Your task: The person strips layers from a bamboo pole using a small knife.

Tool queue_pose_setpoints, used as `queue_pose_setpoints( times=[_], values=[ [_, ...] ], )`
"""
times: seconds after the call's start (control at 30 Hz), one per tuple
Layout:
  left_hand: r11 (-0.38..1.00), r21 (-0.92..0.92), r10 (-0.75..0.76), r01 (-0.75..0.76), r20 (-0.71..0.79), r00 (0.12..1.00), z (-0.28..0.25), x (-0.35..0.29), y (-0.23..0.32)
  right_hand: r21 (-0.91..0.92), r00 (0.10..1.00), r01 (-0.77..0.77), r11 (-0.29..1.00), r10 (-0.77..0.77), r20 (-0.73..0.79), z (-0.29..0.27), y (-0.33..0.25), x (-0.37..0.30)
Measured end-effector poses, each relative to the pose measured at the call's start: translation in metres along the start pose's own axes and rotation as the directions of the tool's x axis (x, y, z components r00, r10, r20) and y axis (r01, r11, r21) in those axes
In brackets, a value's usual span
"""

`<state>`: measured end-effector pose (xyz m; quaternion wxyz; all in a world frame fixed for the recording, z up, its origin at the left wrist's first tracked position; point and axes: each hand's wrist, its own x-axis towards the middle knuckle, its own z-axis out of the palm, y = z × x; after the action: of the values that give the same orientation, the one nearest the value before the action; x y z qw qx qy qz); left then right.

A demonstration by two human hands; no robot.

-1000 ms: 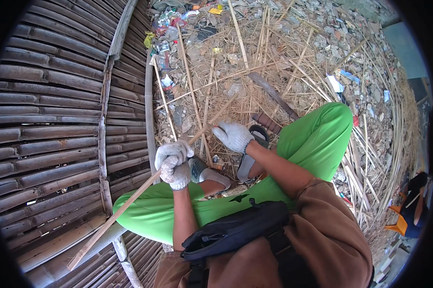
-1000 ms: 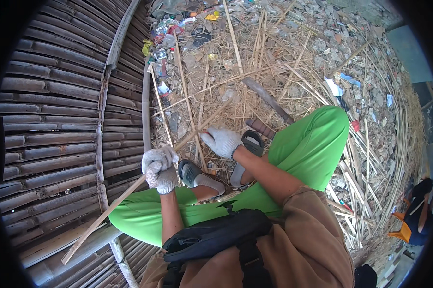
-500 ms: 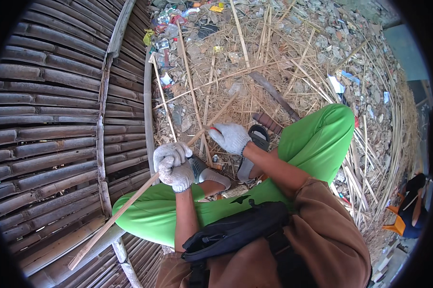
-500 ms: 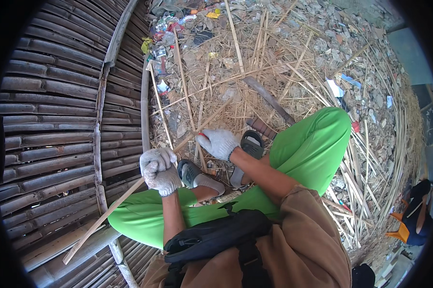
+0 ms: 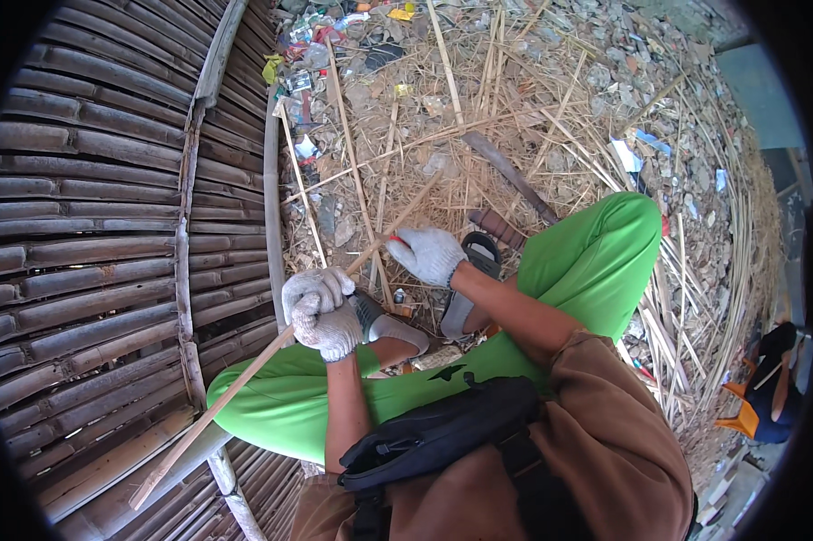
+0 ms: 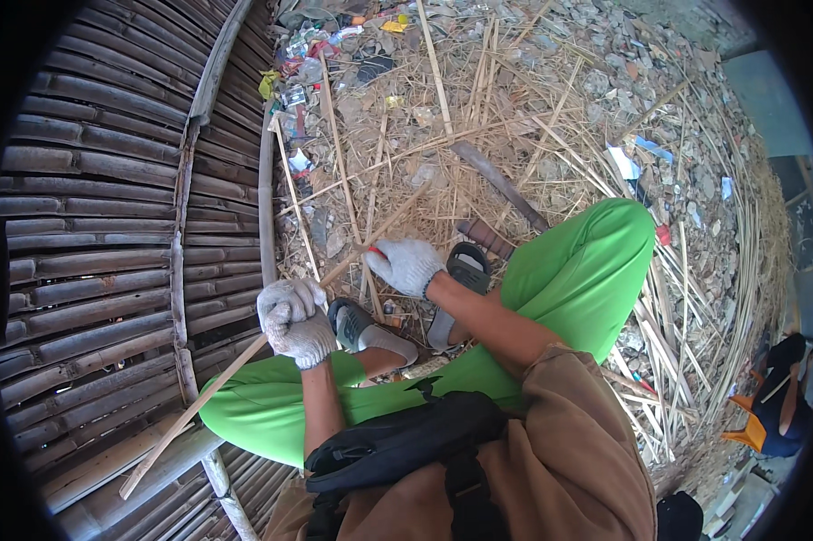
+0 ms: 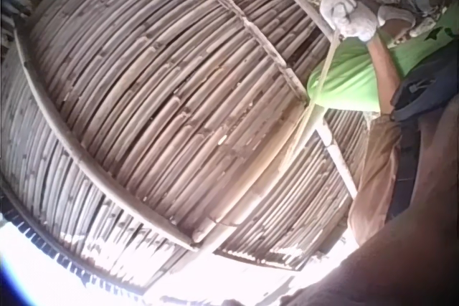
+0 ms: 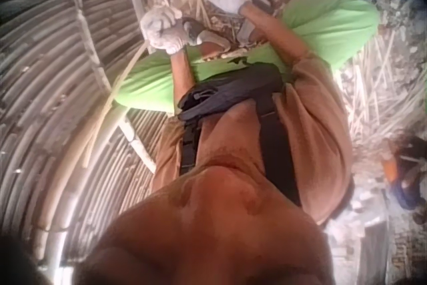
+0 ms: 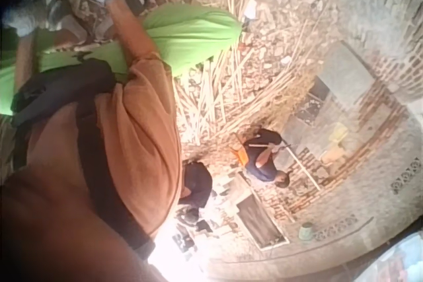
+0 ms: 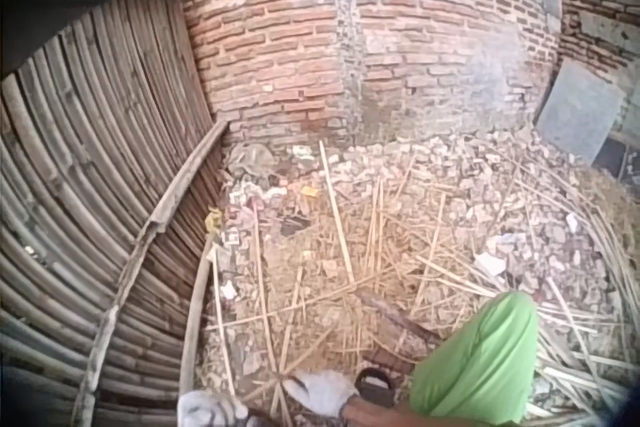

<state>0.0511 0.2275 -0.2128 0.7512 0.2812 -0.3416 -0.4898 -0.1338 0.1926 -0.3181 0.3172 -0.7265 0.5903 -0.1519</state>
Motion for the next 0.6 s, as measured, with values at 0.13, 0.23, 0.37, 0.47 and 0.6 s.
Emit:
queue_pose_setpoints(
  times=[0.13,0.23,0.37,0.47,0.6],
  values=[
    [1.000,0.021,0.005,-0.006,0.055,0.998,0.005,-0.001,-0.001,-0.008,0.999,0.053,0.999,-0.053,0.011,-0.002,0.008,0.000],
    [0.999,0.040,0.002,-0.005,0.053,0.999,0.008,-0.006,0.000,0.004,0.996,0.085,0.996,-0.084,-0.042,0.000,0.015,0.001],
    [0.999,0.033,0.011,-0.011,0.010,1.000,0.008,-0.005,-0.001,-0.018,0.994,0.103,0.995,-0.104,-0.043,0.002,0.019,0.006],
    [0.998,0.057,-0.001,0.002,-0.001,1.000,0.009,-0.008,0.001,-0.022,0.976,-0.215,0.976,0.216,0.040,-0.012,0.045,0.015],
    [0.999,0.052,-0.014,0.012,0.053,0.998,0.025,0.005,0.001,-0.014,0.964,-0.258,0.966,0.259,0.066,-0.009,0.102,0.007]
  ],
)
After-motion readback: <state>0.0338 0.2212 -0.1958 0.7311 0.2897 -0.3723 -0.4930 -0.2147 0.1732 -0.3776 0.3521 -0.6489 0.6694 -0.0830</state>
